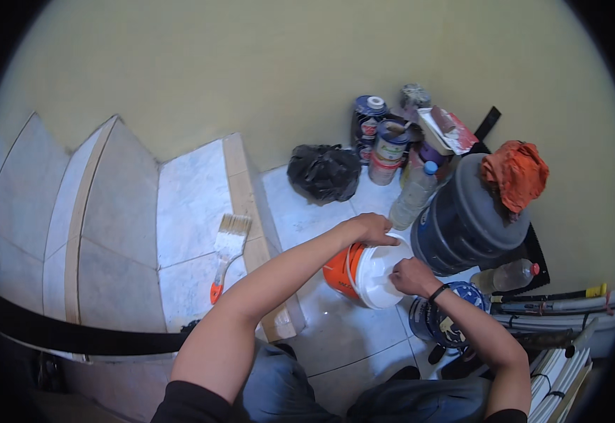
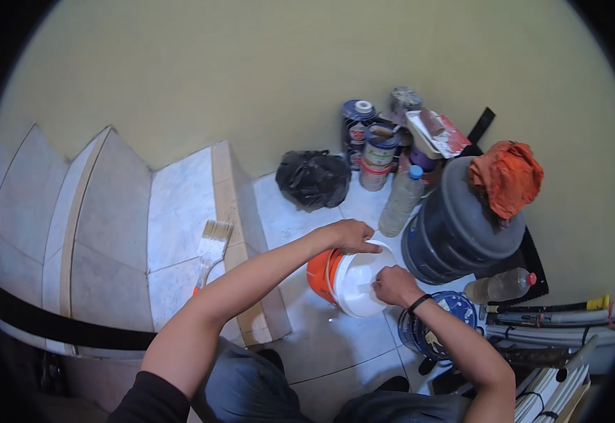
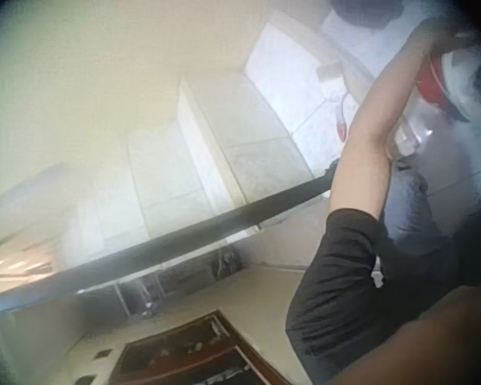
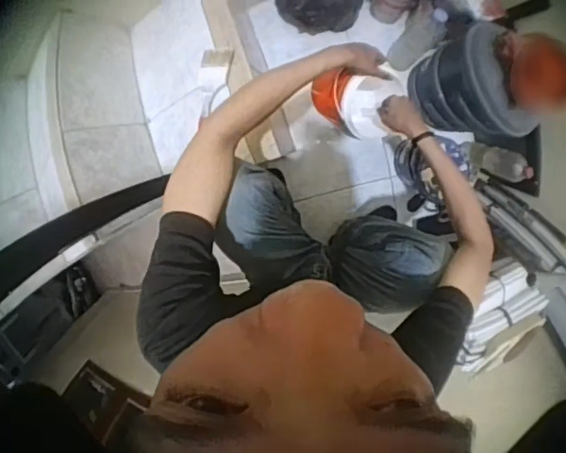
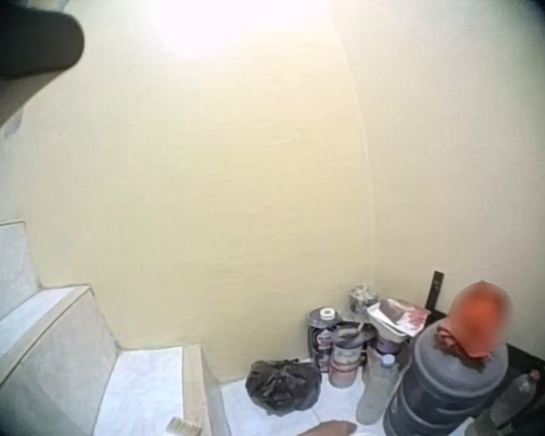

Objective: The person pours water from a bottle into a bucket of white paint, stirs the mixture with a flat stick, and then dips a brush into the bucket.

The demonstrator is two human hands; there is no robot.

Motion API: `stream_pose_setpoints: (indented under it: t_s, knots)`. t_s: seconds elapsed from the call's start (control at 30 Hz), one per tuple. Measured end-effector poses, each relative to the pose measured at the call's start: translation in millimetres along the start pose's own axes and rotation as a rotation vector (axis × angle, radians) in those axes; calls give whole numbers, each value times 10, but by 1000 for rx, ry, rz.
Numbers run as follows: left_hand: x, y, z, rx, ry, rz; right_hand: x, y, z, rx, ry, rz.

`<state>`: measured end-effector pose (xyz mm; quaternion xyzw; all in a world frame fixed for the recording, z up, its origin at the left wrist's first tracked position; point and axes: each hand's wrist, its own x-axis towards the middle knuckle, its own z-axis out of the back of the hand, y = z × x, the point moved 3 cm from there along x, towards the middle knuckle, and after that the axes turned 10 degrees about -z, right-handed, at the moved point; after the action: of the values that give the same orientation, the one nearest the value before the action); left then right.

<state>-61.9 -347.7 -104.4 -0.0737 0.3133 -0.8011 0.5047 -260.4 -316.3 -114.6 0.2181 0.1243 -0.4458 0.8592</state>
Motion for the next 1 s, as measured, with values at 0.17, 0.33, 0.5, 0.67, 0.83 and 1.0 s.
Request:
stream_pose_setpoints:
  t_s: [0.17,0.33,0.5,0.67,0.83,1.0]
  knots:
    - [8,-67,89,73,124,-20,76,-39,-22,-262,-153,14]
    - [88,87,-98,31,129,30,204,3,-215,-27,-140,22]
    - [134,392,-212,34,84,17,120,258,-100,-136,-24,83]
    - [388,-26,-137,0,179,-22,556,-457,-631,-254,-366,242]
    - [213,316,-165,-31,197,60,717,-159,-650,-129,-276,288]
    - [186,206,-99,-24,250,59,596,-242,-538,-162,-338,240]
